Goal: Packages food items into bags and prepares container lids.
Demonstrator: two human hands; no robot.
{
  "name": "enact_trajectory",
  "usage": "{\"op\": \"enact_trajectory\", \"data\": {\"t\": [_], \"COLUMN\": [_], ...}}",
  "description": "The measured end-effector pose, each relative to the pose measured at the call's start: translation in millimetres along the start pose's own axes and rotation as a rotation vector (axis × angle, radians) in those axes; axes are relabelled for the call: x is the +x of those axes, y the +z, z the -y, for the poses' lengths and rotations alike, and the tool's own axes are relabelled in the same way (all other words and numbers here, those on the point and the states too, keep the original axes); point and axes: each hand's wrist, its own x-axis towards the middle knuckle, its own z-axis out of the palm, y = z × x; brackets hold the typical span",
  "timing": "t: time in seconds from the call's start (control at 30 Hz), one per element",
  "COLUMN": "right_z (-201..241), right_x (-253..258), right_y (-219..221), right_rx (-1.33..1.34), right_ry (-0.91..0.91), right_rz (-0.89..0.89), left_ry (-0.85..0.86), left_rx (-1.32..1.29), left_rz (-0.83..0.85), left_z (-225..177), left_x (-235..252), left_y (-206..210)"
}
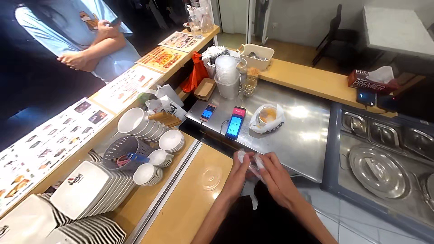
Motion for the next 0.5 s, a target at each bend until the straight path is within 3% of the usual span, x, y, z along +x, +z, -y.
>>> {"op": "enact_trajectory", "data": {"t": [0.17,0.3,0.43,0.5], "right_z": [-18,-51,-99,-130], "right_x": [19,29,41,62], "right_y": [18,16,-7,-21], "right_rx": [-0.019,-0.066,-0.015,-0.027], "right_ry": [-0.086,0.033,0.174,0.266], "right_rz": [0.03,0.152,0.368,0.338], "left_ry": [-0.056,-0.243,-0.433,-0.447], "left_rx": [0.088,0.014,0.342,0.567], "left_rz": [-0.034,-0.004,0.208,0.141], "left_z": [17,31,27,24], "left_x": [11,46,93,139], "left_y": [12,26,33,23]}}
